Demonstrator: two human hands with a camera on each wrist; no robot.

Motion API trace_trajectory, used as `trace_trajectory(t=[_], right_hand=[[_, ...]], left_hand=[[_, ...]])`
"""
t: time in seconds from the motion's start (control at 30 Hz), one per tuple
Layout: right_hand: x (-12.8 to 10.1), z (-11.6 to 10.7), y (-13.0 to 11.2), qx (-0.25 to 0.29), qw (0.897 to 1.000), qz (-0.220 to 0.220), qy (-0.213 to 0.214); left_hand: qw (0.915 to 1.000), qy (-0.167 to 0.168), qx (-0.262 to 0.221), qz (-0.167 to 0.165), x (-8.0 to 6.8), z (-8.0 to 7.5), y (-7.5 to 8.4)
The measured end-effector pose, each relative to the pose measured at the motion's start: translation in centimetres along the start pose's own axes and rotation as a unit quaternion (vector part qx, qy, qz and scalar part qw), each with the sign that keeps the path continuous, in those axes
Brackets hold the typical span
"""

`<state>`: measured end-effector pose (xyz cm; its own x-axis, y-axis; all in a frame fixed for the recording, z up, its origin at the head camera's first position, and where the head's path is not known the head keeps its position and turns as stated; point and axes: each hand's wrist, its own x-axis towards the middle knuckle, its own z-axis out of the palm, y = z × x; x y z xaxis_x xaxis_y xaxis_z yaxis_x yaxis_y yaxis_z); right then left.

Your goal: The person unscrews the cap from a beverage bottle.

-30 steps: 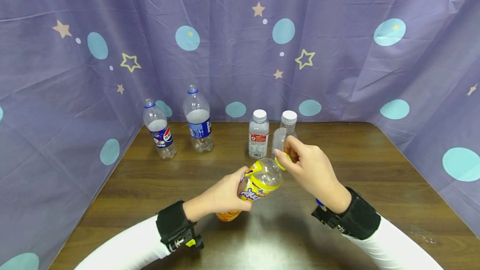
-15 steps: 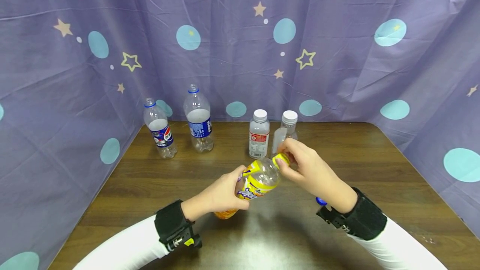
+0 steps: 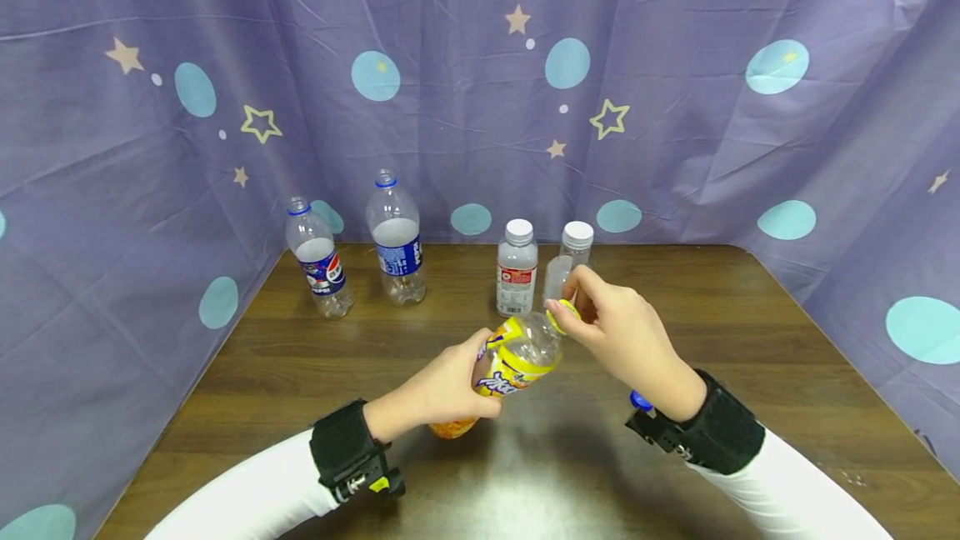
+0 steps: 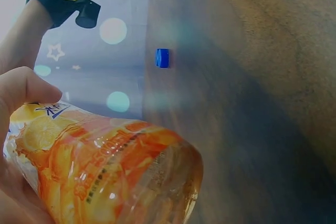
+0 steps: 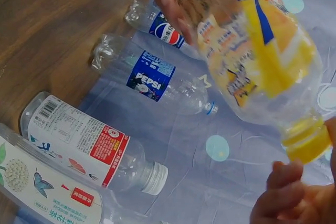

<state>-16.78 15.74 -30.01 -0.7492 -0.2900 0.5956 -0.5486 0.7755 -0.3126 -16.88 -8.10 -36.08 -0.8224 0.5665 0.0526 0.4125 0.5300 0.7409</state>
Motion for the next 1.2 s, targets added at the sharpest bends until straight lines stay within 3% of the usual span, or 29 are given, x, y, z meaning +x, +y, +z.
trace_trajectory(t=[0.07, 0.17, 0.3, 0.47, 0.6, 0.77, 0.9, 1.07, 1.2], right_hand=[[0.1, 0.0, 0.0, -0.002, 1.000, 0.017, -0.016], [0.0, 0.1, 0.2, 0.019, 0.999, 0.004, -0.029], [0.0, 0.2, 0.8, 0.075, 0.995, -0.067, -0.023], [0.1, 0.3, 1.5, 0.118, 0.980, -0.160, -0.010], [-0.1, 0.3, 1.6, 0.108, 0.978, -0.179, 0.004], [-0.2, 0.4, 1.3, 0.092, 0.981, -0.163, 0.043], [-0.1, 0.4, 0.9, 0.067, 0.989, -0.118, 0.055], [0.0, 0.5, 0.8, 0.009, 0.999, -0.045, 0.025], [-0.1, 0.6, 1.0, 0.009, 0.999, -0.040, 0.003]], left_hand=[[1.0000, 0.001, 0.002, -0.005, 0.0, 0.1, -0.1], [1.0000, -0.003, 0.001, -0.009, -0.2, 0.1, -0.2], [1.0000, 0.001, -0.001, 0.001, -0.2, 0.0, -0.4], [0.9997, 0.014, 0.011, 0.015, -0.2, -0.2, -0.4], [0.9997, 0.012, 0.012, 0.015, -0.3, -0.3, -0.4], [0.9997, 0.010, 0.015, 0.015, -0.2, -0.2, -0.3], [0.9996, 0.014, 0.019, 0.015, -0.2, -0.2, 0.0], [0.9996, 0.015, 0.020, 0.011, -0.3, -0.3, 0.0], [0.9997, 0.012, 0.022, 0.006, -0.3, -0.3, -0.2]])
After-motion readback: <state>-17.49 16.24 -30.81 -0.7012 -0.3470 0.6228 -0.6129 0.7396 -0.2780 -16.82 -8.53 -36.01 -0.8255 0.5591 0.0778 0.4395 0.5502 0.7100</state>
